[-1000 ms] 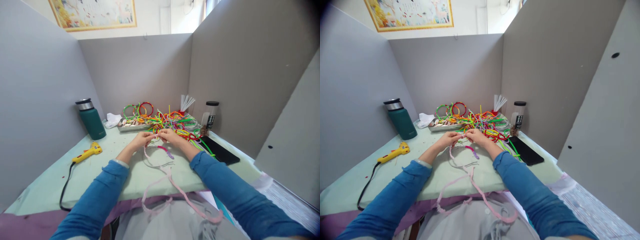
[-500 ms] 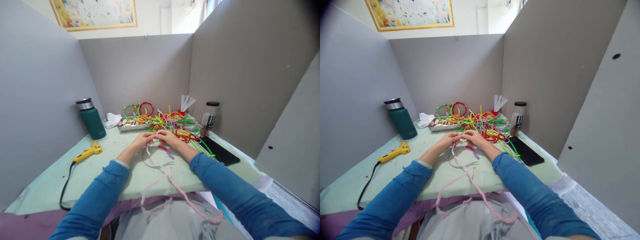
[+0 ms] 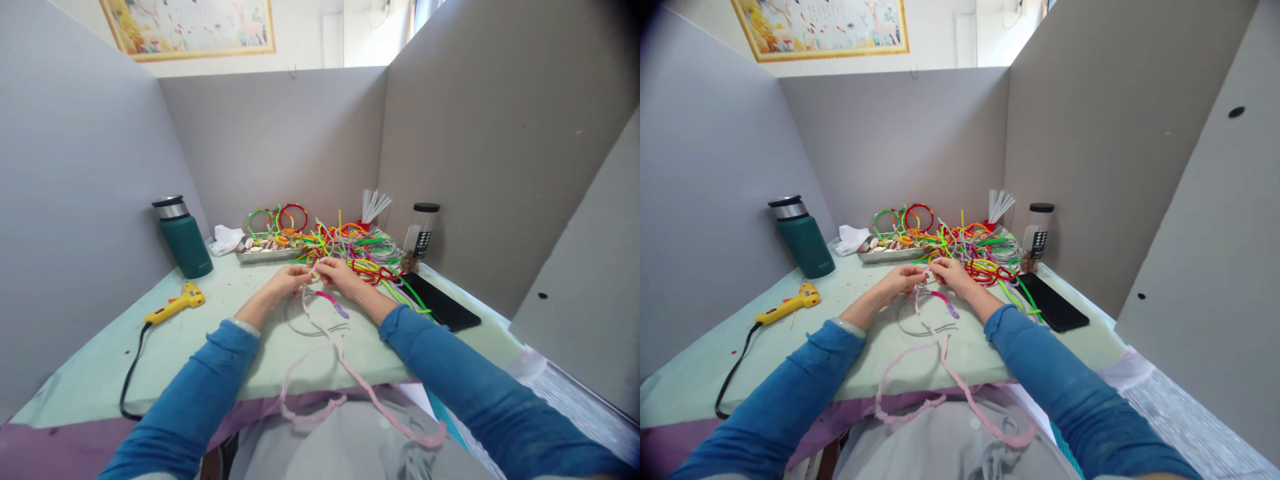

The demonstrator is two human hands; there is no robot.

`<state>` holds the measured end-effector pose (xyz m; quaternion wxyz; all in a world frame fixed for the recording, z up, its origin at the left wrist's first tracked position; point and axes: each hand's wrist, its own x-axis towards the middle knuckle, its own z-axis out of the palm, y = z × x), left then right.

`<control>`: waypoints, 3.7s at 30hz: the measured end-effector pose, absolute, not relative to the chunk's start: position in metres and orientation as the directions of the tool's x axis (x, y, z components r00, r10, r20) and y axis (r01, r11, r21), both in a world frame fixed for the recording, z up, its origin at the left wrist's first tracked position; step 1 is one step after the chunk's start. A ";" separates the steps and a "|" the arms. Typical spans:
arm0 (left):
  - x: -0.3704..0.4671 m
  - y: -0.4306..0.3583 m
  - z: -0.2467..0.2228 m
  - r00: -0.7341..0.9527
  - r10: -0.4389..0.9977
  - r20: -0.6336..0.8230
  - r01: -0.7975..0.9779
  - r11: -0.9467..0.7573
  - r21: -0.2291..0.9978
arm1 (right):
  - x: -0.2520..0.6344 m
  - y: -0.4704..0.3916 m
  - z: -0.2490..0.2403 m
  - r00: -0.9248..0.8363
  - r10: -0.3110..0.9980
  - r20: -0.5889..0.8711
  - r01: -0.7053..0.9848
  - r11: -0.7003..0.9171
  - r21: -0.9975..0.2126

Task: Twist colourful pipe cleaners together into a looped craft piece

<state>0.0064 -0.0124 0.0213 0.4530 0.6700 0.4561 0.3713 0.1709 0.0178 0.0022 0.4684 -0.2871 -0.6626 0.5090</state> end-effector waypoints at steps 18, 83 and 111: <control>0.016 -0.017 0.024 0.254 0.961 0.108 0.320 -0.189 0.929 | 0.167 0.014 0.004 -0.351 0.829 0.436 0.013 0.469 -0.883; 0.010 -0.005 0.018 0.136 0.965 0.222 0.280 -0.253 0.926 | 0.169 0.015 0.001 -0.464 0.837 0.291 0.024 0.340 -0.940; -0.002 -0.011 0.030 0.549 0.820 -0.160 -0.153 0.287 0.946 | 0.174 0.004 0.011 -0.424 0.452 0.785 0.443 0.859 -0.255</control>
